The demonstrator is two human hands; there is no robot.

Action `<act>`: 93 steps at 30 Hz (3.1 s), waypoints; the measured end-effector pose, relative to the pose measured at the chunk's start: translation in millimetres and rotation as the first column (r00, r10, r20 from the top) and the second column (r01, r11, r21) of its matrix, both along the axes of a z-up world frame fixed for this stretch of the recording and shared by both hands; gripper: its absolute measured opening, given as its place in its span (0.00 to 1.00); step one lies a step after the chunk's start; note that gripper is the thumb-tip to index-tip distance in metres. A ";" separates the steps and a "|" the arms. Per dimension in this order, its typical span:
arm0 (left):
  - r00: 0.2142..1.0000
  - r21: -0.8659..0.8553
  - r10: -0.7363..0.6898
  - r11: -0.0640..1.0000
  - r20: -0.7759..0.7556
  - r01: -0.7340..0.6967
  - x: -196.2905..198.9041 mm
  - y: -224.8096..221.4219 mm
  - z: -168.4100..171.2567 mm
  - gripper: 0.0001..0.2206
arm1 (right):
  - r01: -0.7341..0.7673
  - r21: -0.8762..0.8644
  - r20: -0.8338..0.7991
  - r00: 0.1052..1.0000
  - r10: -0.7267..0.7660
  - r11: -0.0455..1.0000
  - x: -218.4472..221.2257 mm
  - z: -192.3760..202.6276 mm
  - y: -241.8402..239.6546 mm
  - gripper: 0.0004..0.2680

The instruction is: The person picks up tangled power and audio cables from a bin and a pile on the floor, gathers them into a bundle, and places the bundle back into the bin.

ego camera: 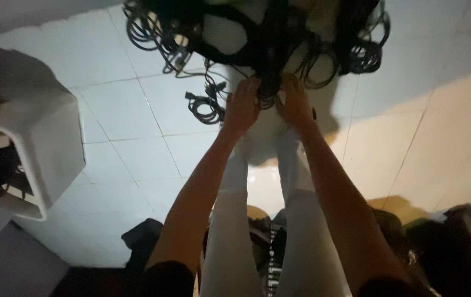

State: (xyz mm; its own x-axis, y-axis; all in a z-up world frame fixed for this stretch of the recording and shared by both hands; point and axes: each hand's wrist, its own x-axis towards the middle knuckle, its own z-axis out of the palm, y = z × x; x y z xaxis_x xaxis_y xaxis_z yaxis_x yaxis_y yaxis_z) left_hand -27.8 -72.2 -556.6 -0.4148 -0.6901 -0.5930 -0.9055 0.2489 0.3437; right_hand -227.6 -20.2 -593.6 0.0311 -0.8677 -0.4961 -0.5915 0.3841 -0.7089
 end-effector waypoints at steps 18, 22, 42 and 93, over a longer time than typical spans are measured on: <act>0.970 0.124 0.196 0.976 -0.142 -0.179 28.5 40.4 -118.7 0.25 | -0.197 0.204 -0.165 0.959 0.232 0.959 67.5 -123.9 -22.7 0.26; 0.958 0.022 0.179 0.984 -0.225 -0.178 41.3 65.1 -136.1 0.23 | -0.237 0.268 -0.245 0.920 0.305 0.934 76.3 -136.9 -19.0 0.27; 0.196 0.883 0.974 -0.009 0.114 -0.470 39.3 127.8 1.7 0.23 | -0.034 0.196 0.183 0.983 -0.003 0.980 35.3 47.6 43.8 0.25; -0.041 0.890 0.921 0.361 -0.386 -0.278 4.7 -17.2 390.7 0.13 | -0.287 -0.230 0.110 0.942 0.318 0.930 -10.4 501.1 -39.3 0.11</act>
State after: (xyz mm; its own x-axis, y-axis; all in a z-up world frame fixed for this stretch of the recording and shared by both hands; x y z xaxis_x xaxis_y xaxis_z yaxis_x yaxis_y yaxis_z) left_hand -23.0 -89.4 -166.0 -0.3603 -0.7166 -0.5971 0.2977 -0.6950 0.6545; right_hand -238.0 -59.5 -92.5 0.3652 -0.8888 -0.2770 -0.5430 0.0384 -0.8389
